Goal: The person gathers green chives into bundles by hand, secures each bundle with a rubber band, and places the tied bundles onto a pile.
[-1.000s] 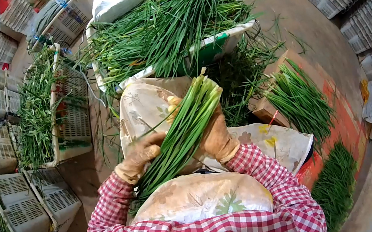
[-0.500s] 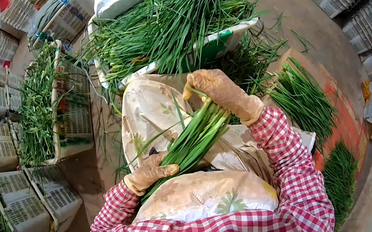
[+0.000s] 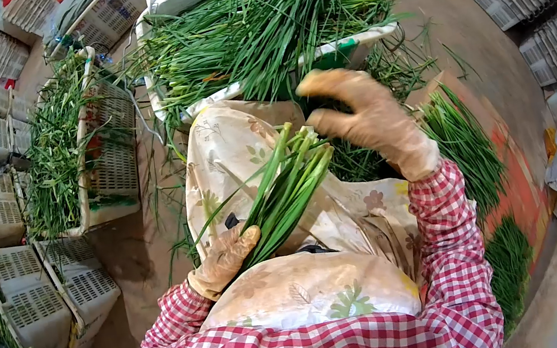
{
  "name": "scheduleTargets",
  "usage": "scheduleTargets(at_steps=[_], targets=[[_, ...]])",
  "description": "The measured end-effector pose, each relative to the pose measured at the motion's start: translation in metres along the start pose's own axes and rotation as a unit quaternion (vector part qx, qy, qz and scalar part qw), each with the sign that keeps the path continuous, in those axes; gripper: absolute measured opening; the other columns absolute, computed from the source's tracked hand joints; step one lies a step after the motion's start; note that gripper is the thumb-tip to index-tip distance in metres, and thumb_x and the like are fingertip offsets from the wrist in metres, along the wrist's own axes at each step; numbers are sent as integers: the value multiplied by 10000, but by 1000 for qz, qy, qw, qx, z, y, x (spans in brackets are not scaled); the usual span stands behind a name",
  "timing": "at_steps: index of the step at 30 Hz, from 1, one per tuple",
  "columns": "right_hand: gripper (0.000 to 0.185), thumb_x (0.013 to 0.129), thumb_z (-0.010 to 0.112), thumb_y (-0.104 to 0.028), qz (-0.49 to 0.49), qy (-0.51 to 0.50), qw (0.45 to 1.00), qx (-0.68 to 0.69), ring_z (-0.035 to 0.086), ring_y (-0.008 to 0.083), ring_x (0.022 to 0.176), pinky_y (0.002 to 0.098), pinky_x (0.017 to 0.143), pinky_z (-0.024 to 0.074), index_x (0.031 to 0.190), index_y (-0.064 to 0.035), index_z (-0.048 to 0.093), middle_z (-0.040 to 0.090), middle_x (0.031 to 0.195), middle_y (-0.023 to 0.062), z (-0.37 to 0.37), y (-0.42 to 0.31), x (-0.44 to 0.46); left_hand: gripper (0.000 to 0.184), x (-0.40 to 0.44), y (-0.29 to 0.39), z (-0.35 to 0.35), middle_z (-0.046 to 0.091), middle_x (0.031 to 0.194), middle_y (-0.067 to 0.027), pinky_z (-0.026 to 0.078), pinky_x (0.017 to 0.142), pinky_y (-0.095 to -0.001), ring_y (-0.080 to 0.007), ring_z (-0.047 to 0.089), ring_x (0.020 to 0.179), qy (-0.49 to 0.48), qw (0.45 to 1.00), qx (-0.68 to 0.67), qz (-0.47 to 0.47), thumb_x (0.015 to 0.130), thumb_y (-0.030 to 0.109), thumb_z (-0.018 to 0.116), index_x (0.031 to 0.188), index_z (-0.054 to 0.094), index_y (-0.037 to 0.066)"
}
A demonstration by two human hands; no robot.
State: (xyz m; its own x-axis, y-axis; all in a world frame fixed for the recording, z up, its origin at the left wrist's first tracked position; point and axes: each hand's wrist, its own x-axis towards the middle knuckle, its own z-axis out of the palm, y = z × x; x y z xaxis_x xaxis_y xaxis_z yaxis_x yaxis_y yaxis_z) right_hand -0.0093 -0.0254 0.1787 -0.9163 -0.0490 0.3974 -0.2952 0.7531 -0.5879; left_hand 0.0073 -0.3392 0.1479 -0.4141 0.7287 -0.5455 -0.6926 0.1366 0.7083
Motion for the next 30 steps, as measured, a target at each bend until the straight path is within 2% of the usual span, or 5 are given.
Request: scheduleTargets(at_steps=[3,17,22,25,30], targets=[[374,707,701,-405,65,-290,955,16,584,255,976,403,871,351,951,-122,700,656,924,88,7,-20,11,468,-2,-1,3,586,1139,-19,424,856,-230,-95,522,982,-8,994,98,53,945,291,542,1305,466,2],[188,946,500,-202,131,98,983,-77,669,157,601,278,522,510,884,-45,583,657,650,57,71,37,-19,247,3,-12,4,648,931,0,482,681,-214,-65,582,762,76,995,-59,2,907,232,608,1057,621,36],[307,917,494,-129,313,-42,909,-271,653,296,761,389,646,519,1189,14,513,634,781,210,49,84,-47,189,3,-29,-18,643,884,34,467,655,-191,-37,569,736,118,991,11,58,916,220,597,1016,650,69],[353,928,435,-69,165,183,969,-33,649,258,849,336,672,508,1276,-57,493,645,1037,186,49,70,-52,219,2,-18,-10,630,899,46,453,658,-185,-32,557,757,121,992,-32,36,923,230,587,1055,634,61],[241,890,622,-268,352,-10,854,384,613,91,566,213,496,498,855,-35,573,657,694,75,36,-52,-31,350,4,-11,-1,627,1043,-5,449,782,-222,-83,565,894,133,976,94,142,930,250,576,1202,564,31]])
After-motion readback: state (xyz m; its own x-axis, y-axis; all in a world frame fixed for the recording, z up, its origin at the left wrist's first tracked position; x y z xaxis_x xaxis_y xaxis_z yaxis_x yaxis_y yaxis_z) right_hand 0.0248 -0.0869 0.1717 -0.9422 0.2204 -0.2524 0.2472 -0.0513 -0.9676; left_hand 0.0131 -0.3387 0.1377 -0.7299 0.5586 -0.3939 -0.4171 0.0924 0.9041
